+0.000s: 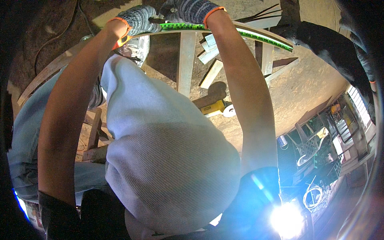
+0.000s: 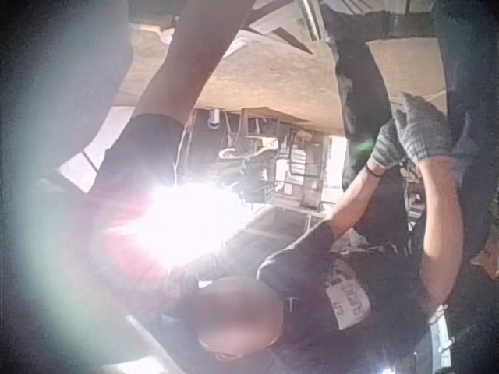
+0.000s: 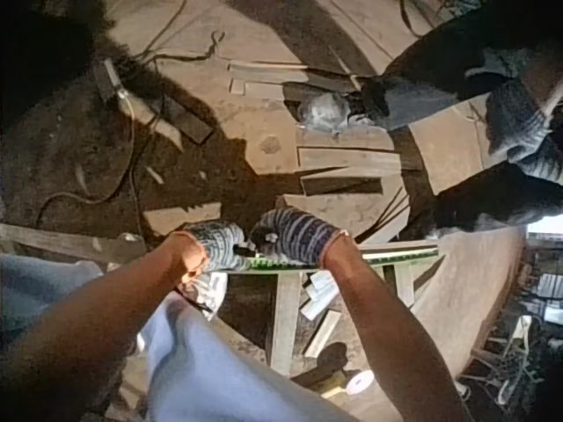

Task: The person measures and cuts metal bars using a tape measure and an angle grinder. They then fit the cut bars into a large metal grate structure, adjusting them to ensure proper alignment.

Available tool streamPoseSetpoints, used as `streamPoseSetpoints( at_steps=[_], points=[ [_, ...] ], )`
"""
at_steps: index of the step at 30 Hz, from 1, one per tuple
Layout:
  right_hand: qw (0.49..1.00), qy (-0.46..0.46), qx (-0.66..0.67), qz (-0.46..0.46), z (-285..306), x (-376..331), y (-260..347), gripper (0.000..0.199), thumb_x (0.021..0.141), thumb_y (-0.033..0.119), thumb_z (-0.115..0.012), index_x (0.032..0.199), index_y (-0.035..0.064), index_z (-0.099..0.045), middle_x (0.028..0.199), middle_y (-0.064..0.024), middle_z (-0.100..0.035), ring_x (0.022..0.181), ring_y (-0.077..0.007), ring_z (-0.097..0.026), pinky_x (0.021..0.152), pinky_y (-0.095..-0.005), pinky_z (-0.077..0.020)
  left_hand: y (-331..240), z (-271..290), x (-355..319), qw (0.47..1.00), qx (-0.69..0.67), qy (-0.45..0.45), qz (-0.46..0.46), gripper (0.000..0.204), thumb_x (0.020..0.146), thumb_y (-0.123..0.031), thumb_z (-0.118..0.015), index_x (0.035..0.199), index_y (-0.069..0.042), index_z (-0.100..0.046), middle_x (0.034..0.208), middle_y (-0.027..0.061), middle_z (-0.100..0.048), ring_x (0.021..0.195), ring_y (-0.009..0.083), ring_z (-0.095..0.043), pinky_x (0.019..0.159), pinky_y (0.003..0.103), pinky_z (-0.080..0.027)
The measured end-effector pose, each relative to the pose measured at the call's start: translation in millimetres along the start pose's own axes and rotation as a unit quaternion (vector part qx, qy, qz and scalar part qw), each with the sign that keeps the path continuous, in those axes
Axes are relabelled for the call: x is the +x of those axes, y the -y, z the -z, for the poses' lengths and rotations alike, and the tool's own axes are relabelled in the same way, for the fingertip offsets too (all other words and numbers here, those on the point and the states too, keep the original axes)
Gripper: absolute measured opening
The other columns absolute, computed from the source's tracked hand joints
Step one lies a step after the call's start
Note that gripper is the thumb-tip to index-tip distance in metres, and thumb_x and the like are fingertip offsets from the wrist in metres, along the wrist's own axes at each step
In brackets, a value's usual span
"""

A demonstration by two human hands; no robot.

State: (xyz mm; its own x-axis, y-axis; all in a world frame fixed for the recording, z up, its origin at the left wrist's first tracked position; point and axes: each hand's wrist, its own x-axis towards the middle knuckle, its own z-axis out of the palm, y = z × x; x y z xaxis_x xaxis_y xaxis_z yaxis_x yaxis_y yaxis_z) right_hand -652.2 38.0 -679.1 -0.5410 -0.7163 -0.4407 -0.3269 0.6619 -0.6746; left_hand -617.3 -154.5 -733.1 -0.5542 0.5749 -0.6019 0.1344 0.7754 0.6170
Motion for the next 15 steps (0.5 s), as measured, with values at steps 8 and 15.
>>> streamPoseSetpoints(
  at_steps=[8, 15],
  points=[
    [1.0, 0.002, -0.02, 0.022, -6, 8, -7, 0.022, 0.073, 0.02, -0.065, 0.091, 0.0066, -0.066, 0.091, -0.0153, -0.065, 0.09, -0.0332, -0.059, 0.092, -0.0392, -0.0387, 5, -1, 1, 0.999, -0.031, 0.033, 0.016, 0.048, 0.073, -0.034, -0.072, 0.113, -0.01, -0.061, 0.108, 0.016, -0.061, 0.102, 0.0307, -0.058, 0.088, 0.038, -0.044],
    [1.0, -0.001, -0.01, 0.021, -1, 1, -5, 0.022, 0.073, 0.02, -0.066, 0.09, 0.0069, -0.066, 0.089, -0.0152, -0.065, 0.089, -0.0322, -0.059, 0.091, -0.0397, -0.0399, 0, -2, -1, 0.999, 0.018, -0.022, -0.021, 0.047, 0.073, -0.034, -0.072, 0.112, -0.01, -0.062, 0.11, 0.0167, -0.061, 0.102, 0.0305, -0.058, 0.089, 0.038, -0.044]
  ],
)
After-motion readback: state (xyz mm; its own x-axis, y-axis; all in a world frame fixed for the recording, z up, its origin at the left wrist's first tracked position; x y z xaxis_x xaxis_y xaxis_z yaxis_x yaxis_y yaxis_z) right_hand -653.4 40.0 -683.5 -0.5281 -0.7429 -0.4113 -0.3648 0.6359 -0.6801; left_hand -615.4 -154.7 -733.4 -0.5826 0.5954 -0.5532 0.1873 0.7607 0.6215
